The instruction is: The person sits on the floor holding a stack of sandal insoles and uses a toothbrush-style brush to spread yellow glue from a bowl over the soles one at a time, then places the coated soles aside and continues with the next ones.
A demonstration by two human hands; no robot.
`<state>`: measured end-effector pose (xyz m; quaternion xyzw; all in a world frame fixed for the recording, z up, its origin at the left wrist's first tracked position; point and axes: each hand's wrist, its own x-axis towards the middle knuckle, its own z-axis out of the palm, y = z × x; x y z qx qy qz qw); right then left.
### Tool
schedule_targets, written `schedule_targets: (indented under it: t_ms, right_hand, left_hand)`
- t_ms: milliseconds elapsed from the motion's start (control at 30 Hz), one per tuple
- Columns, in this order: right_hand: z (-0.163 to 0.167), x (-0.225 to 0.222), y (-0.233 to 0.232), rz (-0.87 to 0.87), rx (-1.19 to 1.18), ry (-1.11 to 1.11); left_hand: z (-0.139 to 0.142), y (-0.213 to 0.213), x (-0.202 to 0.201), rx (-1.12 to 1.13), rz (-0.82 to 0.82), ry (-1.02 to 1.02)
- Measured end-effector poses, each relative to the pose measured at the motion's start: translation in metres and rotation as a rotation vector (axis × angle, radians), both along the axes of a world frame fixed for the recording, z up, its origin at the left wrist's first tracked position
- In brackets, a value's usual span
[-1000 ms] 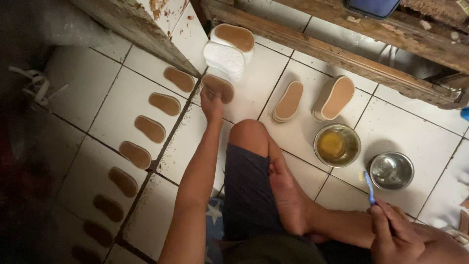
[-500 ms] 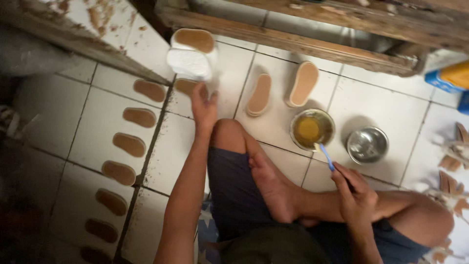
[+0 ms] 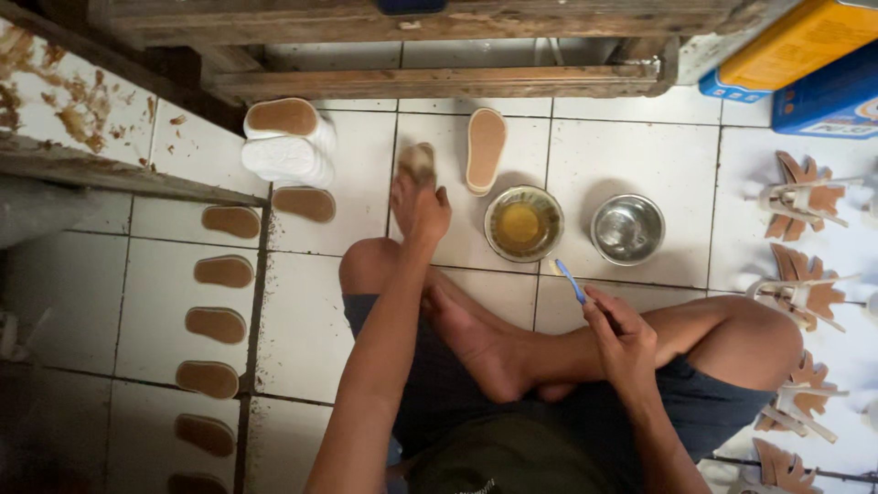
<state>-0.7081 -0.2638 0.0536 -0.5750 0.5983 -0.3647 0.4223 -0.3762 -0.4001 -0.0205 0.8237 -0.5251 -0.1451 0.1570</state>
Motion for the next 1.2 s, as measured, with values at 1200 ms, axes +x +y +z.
schedule_targets:
  t_ms: [1200]
  right_hand:
    - [-0.048, -0.015, -0.018, -0.034, -0.036, -0.044]
  left_hand:
    - [0.022, -0.025, -0.035, -0.146, 0.041, -0.016]
